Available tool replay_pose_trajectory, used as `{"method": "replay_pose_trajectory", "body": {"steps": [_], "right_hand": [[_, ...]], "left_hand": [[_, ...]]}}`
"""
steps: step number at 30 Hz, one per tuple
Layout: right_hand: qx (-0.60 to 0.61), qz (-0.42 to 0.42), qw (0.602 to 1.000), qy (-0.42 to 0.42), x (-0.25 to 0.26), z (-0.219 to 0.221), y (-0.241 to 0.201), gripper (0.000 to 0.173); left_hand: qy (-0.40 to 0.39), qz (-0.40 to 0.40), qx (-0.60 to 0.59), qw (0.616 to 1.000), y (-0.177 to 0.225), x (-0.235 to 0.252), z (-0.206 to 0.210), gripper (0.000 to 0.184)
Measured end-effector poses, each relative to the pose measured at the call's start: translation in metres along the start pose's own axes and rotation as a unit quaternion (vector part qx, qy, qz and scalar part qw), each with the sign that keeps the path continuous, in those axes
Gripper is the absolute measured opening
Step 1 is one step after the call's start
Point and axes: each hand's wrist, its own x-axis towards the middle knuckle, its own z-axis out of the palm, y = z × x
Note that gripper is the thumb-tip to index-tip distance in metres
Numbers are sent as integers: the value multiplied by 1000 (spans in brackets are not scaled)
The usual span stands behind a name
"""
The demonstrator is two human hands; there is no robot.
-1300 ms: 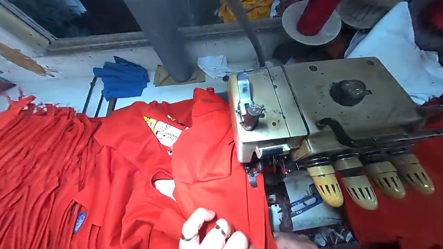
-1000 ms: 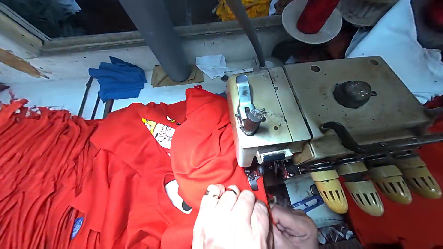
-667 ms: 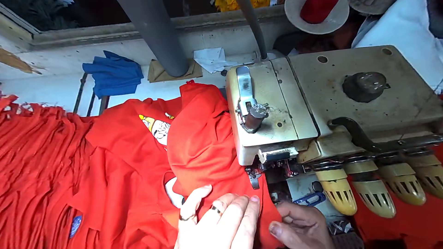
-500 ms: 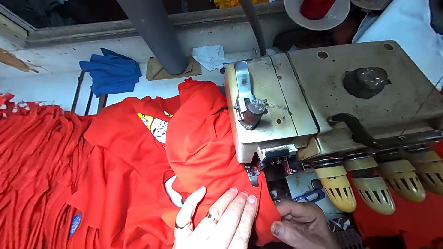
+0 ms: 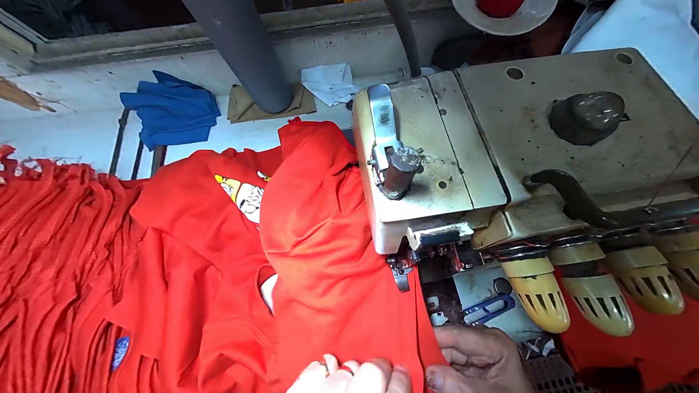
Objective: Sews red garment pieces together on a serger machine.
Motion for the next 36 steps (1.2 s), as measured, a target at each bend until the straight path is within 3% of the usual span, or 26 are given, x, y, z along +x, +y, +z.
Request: {"method": "replay_pose_trajectory", "body": {"steps": [3,8,12,21,27,32,36], "right_hand": [[-6,-4,1000,10,0,4,2,24],[-33,-29,999,14,7,17,7,3],[-57,-43,997,19,14,33,5,13],[-82,-46,996,-6,19,44,10,12],[-72,-29,997,-19,21,52,6,11],[-87,-17,995,-42,22,51,1,12],[-176,-75,980,-56,21,45,1,17]], "left_hand": [[-2,10,29,1000,1,5,10,11],[10,20,69,997,-4,21,15,16],[11,20,102,995,-17,29,18,18],[70,18,88,993,-31,20,25,14],[94,-21,25,995,-49,23,32,24],[161,-99,-47,981,-56,23,33,19],[159,-141,-66,975,-48,2,22,13]]}}
